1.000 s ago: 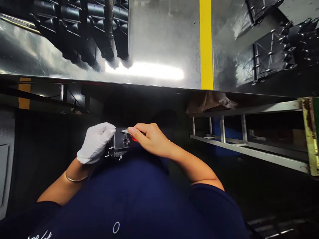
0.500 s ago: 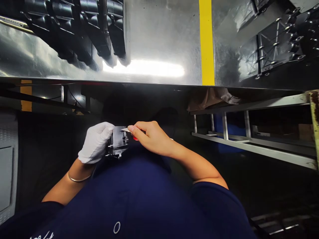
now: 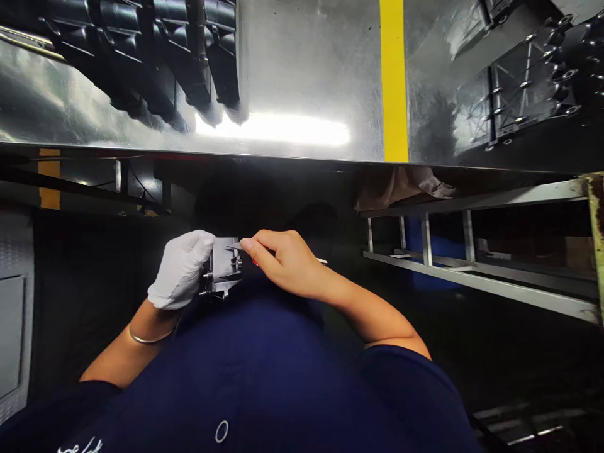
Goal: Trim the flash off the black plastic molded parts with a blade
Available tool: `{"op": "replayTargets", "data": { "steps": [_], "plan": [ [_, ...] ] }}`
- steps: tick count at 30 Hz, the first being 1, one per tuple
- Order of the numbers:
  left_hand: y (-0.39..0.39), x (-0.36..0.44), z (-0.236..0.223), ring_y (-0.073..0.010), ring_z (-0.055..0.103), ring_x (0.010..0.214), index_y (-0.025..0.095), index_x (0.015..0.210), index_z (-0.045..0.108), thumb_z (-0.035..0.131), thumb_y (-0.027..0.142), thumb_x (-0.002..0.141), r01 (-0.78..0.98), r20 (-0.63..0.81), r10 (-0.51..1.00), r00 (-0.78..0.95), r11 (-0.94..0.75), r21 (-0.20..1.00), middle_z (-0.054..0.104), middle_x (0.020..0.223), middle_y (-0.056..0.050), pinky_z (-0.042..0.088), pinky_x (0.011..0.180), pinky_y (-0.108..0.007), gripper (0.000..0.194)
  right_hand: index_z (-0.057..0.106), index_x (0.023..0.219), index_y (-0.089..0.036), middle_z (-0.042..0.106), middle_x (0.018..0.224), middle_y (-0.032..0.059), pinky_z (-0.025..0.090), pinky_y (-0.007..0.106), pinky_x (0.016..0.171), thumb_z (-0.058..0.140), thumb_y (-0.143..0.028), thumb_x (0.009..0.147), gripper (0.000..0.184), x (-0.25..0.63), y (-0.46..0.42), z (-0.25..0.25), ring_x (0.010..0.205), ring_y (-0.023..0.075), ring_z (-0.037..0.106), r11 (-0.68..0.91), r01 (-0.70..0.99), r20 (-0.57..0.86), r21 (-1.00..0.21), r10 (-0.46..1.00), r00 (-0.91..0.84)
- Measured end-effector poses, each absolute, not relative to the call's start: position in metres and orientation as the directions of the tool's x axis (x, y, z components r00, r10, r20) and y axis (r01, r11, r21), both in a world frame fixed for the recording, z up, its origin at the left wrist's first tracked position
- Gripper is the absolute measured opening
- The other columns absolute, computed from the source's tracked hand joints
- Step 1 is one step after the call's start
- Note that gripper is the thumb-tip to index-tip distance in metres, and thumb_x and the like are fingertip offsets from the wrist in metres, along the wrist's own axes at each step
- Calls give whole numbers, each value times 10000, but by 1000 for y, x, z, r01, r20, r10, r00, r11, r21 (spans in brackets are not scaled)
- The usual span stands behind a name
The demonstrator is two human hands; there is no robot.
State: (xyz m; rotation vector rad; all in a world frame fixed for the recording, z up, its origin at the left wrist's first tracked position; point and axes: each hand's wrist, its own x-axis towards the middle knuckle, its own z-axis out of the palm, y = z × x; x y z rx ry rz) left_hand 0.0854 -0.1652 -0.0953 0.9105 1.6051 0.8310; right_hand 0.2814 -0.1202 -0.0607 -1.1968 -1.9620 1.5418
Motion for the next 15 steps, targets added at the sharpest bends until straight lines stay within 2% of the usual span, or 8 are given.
{"op": "replayTargets", "data": {
  "steps": [9, 15],
  "plan": [
    [-166, 87, -93, -120, 460, 540, 189, 620, 613, 690, 453, 733, 62, -462, 877, -132, 472, 879, 550, 576, 12, 399, 502, -237, 297, 571, 670, -156, 544, 621, -23, 377, 207, 587, 472, -315, 990, 371, 283, -122, -66, 568, 70, 471, 187, 391, -86, -901, 807, -584],
    [-167, 87, -95, -115, 447, 539, 191, 626, 619, 693, 447, 740, 30, -463, 878, -120, 469, 882, 547, 578, 17, 390, 499, -234, 290, 581, 682, -158, 538, 628, -13, 371, 216, 581, 450, -342, 1000, 391, 282, -125, -70, 567, 77, 464, 240, 412, -50, -879, 813, -580]
  ]
}}
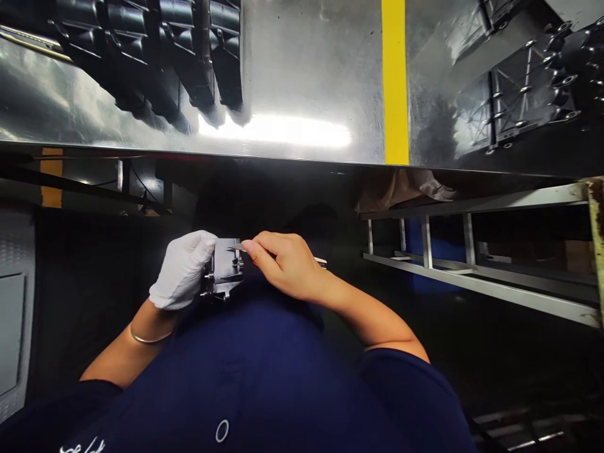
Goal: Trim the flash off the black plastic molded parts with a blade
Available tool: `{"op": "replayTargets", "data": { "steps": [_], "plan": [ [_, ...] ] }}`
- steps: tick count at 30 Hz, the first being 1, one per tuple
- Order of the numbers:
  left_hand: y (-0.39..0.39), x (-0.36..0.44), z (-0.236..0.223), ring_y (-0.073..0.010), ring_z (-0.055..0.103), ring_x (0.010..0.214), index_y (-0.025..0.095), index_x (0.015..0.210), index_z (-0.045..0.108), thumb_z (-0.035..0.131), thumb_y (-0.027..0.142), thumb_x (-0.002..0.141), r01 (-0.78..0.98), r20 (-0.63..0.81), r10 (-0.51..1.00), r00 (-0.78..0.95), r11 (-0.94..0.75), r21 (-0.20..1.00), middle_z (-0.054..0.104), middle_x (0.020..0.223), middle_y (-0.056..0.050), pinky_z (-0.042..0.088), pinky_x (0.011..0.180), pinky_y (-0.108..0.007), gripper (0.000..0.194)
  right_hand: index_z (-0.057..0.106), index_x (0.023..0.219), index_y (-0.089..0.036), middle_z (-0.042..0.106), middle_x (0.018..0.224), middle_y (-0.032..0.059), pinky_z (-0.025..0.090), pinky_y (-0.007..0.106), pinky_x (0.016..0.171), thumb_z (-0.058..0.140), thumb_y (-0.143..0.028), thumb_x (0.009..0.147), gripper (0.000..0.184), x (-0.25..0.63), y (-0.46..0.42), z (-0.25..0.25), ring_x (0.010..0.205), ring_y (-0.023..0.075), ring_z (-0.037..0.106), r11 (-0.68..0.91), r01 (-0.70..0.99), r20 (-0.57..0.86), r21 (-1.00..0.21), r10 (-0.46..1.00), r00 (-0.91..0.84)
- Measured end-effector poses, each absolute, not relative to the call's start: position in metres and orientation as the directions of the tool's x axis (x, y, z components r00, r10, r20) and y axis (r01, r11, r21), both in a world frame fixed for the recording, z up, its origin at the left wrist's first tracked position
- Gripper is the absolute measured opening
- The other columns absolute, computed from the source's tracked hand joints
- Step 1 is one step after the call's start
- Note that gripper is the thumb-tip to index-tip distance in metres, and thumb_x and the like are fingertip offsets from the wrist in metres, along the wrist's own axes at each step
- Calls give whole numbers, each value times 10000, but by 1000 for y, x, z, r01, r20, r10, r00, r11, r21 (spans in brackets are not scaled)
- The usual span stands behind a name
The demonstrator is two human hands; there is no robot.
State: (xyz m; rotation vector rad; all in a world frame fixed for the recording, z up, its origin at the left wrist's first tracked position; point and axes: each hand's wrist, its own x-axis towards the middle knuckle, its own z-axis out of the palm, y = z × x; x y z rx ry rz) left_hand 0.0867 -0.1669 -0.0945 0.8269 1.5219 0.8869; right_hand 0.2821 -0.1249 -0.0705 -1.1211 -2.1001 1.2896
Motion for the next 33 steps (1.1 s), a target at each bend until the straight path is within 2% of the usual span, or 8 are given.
{"op": "replayTargets", "data": {
  "steps": [8, 17, 20, 22, 24, 26, 29, 33],
  "plan": [
    [-165, 89, -91, -115, 460, 525, 187, 593, 602, 688, 421, 718, 59, -451, 880, -146, 463, 884, 549, 558, 10, 412, 491, -233, 279, 570, 670, -155, 524, 604, -13, 359, 207, 560, 455, -285, 1000, 373, 285, -126, -75, 547, 71, 449, 381, 418, 46, -824, 782, -622],
    [-164, 92, -88, -100, 433, 481, 176, 557, 595, 680, 432, 674, 99, -418, 893, -165, 437, 894, 541, 524, 6, 394, 445, -217, 294, 603, 707, -148, 569, 619, -3, 385, 198, 561, 461, -250, 997, 339, 290, -124, -76, 555, 71, 484, 409, 316, 92, -856, 722, -686],
    [-165, 91, -86, -100, 432, 476, 177, 554, 597, 678, 411, 673, 112, -400, 903, -156, 418, 901, 539, 517, 8, 391, 441, -216, 275, 579, 670, -146, 533, 599, -12, 370, 200, 544, 470, -254, 990, 355, 292, -123, -74, 543, 66, 451, 349, 259, 69, -901, 703, -708],
    [-166, 90, -84, -99, 431, 472, 174, 553, 602, 685, 396, 669, 113, -384, 914, -129, 398, 910, 538, 511, 10, 392, 444, -215, 263, 567, 651, -143, 507, 580, -23, 366, 196, 522, 479, -277, 986, 372, 295, -121, -72, 525, 61, 435, 235, 194, 14, -952, 668, -744],
    [-165, 89, -82, -97, 433, 470, 172, 550, 606, 692, 380, 659, 108, -364, 922, -128, 378, 919, 537, 505, 11, 396, 448, -213, 251, 594, 700, -137, 503, 568, -33, 373, 188, 495, 467, -314, 995, 367, 297, -119, -70, 504, 58, 444, 79, 148, -61, -986, 648, -759],
    [-163, 88, -81, -97, 436, 465, 171, 547, 605, 697, 373, 649, 105, -343, 926, -159, 362, 926, 535, 499, 12, 396, 443, -211, 244, 616, 768, -133, 535, 601, -26, 404, 184, 513, 441, -322, 1007, 351, 298, -119, -68, 535, 64, 494, 11, 135, -89, -991, 696, -712],
    [-160, 86, -81, -97, 439, 456, 173, 542, 598, 692, 378, 652, 112, -329, 924, -195, 354, 928, 532, 493, 11, 395, 433, -211, 251, 601, 766, -140, 575, 690, 2, 440, 198, 599, 442, -255, 1004, 308, 296, -120, -69, 636, 77, 541, 164, 154, 28, -974, 768, -640],
    [-159, 86, -82, -101, 450, 458, 177, 542, 592, 687, 385, 655, 125, -328, 923, -200, 356, 926, 537, 495, 9, 406, 438, -213, 256, 581, 765, -145, 531, 663, -7, 399, 206, 582, 463, -187, 986, 254, 292, -122, -71, 597, 75, 478, 407, 188, 189, -894, 724, -663]
  ]
}}
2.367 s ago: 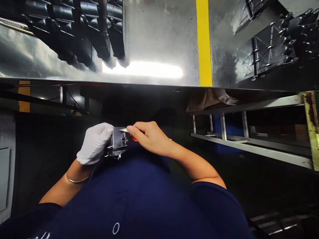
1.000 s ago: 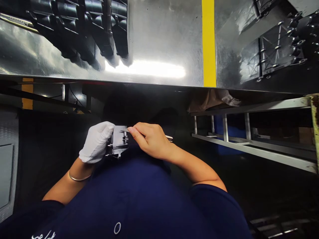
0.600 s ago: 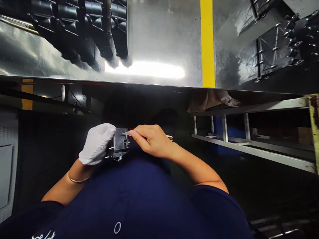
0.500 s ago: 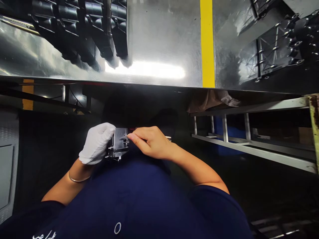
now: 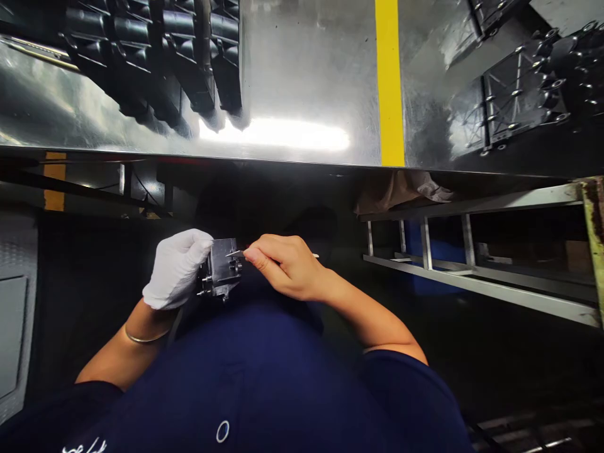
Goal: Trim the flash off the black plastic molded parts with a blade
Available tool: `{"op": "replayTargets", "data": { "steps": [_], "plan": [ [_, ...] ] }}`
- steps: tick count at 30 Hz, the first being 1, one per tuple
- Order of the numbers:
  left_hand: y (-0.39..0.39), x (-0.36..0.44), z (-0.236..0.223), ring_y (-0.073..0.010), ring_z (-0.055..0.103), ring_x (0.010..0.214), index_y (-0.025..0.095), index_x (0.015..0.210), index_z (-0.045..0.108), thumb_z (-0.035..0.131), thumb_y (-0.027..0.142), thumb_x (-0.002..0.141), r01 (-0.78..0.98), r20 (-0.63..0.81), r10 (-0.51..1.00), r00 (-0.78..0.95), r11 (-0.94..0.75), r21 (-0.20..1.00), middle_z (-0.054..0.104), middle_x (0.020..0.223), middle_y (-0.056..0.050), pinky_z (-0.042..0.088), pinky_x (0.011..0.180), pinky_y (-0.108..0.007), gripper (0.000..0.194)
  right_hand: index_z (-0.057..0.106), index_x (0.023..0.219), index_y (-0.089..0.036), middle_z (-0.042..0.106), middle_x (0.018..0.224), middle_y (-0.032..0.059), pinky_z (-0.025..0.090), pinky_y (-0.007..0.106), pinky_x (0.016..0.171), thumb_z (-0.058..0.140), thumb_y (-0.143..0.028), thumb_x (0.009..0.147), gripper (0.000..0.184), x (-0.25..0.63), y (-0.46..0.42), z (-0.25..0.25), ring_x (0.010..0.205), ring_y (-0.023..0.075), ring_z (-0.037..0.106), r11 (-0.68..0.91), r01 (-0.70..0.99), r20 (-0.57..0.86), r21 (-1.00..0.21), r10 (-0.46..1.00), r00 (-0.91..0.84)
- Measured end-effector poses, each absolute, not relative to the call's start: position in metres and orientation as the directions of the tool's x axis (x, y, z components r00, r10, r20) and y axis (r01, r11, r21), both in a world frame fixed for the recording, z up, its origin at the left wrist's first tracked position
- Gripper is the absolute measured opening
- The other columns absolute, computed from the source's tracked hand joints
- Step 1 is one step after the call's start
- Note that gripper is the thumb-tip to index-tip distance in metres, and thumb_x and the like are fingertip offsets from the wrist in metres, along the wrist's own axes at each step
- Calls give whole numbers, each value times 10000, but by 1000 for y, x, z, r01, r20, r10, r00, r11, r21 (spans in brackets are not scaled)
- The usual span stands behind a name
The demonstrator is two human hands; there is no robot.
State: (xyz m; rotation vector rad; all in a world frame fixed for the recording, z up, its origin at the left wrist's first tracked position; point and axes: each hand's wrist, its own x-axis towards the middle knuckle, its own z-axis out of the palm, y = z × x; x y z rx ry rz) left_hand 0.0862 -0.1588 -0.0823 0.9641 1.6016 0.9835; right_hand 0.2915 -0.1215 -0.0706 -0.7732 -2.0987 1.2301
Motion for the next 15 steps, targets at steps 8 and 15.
{"op": "replayTargets", "data": {
  "steps": [8, 15],
  "plan": [
    [-161, 88, -79, -97, 462, 448, 176, 543, 611, 686, 359, 649, 118, -333, 925, -184, 357, 927, 547, 486, 18, 404, 430, -204, 224, 522, 682, -158, 449, 602, -31, 327, 212, 540, 454, -212, 987, 317, 292, -119, -69, 542, 66, 390, 453, 255, 145, -854, 679, -719],
    [-161, 87, -78, -92, 463, 459, 174, 537, 618, 706, 349, 641, 115, -329, 934, -138, 345, 932, 564, 487, 20, 404, 444, -196, 222, 599, 762, -134, 540, 626, -7, 382, 196, 549, 430, -391, 1012, 396, 300, -111, -65, 551, 70, 484, 337, 90, 115, -937, 541, -833]
  ]
}}
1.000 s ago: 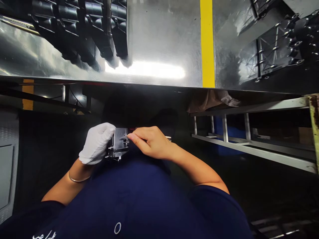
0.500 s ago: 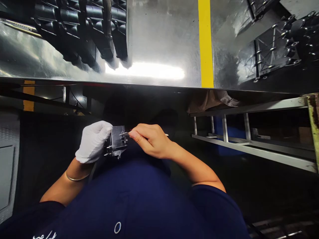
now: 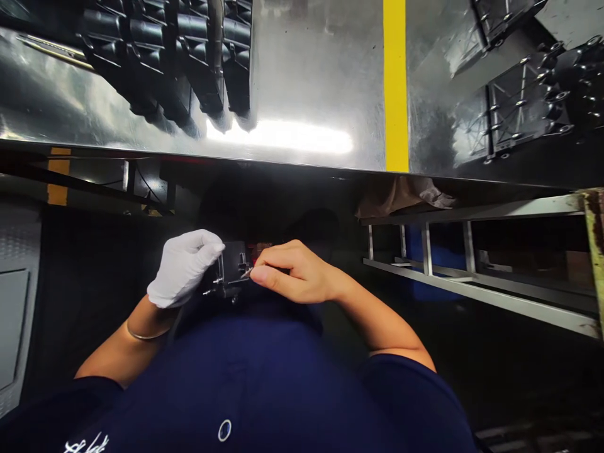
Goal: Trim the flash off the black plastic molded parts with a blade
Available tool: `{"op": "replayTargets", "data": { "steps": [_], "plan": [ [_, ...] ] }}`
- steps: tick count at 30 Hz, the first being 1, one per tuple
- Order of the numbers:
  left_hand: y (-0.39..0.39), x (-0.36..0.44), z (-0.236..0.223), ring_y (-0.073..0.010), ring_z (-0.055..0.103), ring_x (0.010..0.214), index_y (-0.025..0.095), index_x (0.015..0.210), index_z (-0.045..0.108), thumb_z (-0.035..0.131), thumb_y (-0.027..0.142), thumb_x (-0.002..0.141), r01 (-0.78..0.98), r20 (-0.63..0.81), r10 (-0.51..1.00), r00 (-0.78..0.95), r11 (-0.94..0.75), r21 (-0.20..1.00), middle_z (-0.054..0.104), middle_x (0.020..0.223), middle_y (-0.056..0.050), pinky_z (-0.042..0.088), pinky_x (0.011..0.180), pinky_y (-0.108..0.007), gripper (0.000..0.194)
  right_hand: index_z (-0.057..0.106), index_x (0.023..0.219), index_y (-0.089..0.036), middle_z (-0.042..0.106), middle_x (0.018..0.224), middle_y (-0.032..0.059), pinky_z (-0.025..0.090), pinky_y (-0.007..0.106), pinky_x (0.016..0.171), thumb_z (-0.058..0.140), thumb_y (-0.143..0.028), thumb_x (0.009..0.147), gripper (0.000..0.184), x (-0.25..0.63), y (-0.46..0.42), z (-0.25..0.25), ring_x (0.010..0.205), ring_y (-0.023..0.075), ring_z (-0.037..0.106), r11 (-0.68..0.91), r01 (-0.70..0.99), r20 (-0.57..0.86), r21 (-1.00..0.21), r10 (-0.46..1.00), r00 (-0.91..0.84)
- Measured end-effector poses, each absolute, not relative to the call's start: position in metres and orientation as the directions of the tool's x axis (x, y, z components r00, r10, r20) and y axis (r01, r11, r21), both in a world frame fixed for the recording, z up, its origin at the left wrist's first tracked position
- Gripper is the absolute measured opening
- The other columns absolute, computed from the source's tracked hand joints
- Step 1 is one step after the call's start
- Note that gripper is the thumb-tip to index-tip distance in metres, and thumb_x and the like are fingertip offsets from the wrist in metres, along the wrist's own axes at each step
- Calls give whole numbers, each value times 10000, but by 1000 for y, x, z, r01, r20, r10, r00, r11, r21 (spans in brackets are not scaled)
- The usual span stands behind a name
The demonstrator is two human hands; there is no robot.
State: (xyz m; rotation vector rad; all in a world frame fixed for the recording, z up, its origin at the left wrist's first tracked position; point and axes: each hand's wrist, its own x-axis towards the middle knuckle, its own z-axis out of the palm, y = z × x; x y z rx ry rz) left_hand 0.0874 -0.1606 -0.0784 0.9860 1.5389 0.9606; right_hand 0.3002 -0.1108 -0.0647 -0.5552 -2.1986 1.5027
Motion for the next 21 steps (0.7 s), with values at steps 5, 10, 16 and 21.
{"op": "replayTargets", "data": {
  "steps": [5, 10, 16, 21],
  "plan": [
    [-157, 90, -81, -105, 482, 478, 176, 548, 623, 687, 386, 652, 150, -336, 924, -184, 364, 919, 576, 507, 9, 410, 447, -207, 243, 548, 645, -154, 439, 570, -33, 263, 241, 514, 589, -543, 902, 469, 291, -117, -72, 533, 84, 387, 684, 255, 313, -683, 590, -744],
    [-157, 95, -79, -108, 455, 500, 185, 548, 591, 657, 404, 702, 161, -359, 906, -223, 397, 903, 542, 526, 8, 410, 464, -220, 276, 483, 579, -173, 412, 562, -27, 218, 261, 504, 541, -506, 944, 498, 288, -118, -77, 526, 93, 345, 758, 373, 340, -535, 597, -726],
    [-158, 98, -78, -103, 381, 498, 195, 525, 508, 649, 407, 777, 144, -372, 894, -248, 414, 899, 442, 517, 26, 365, 440, -224, 358, 582, 690, -163, 515, 636, 17, 298, 258, 553, 447, -573, 962, 510, 290, -117, -84, 604, 126, 426, 765, 456, 384, -454, 630, -675],
    [-160, 99, -83, -104, 394, 517, 189, 556, 532, 641, 411, 811, 132, -383, 889, -252, 423, 896, 468, 549, 21, 369, 461, -230, 354, 503, 606, -174, 451, 595, 3, 245, 269, 532, 422, -539, 985, 533, 288, -120, -86, 566, 114, 362, 753, 482, 369, -448, 647, -667]
  ]
}}
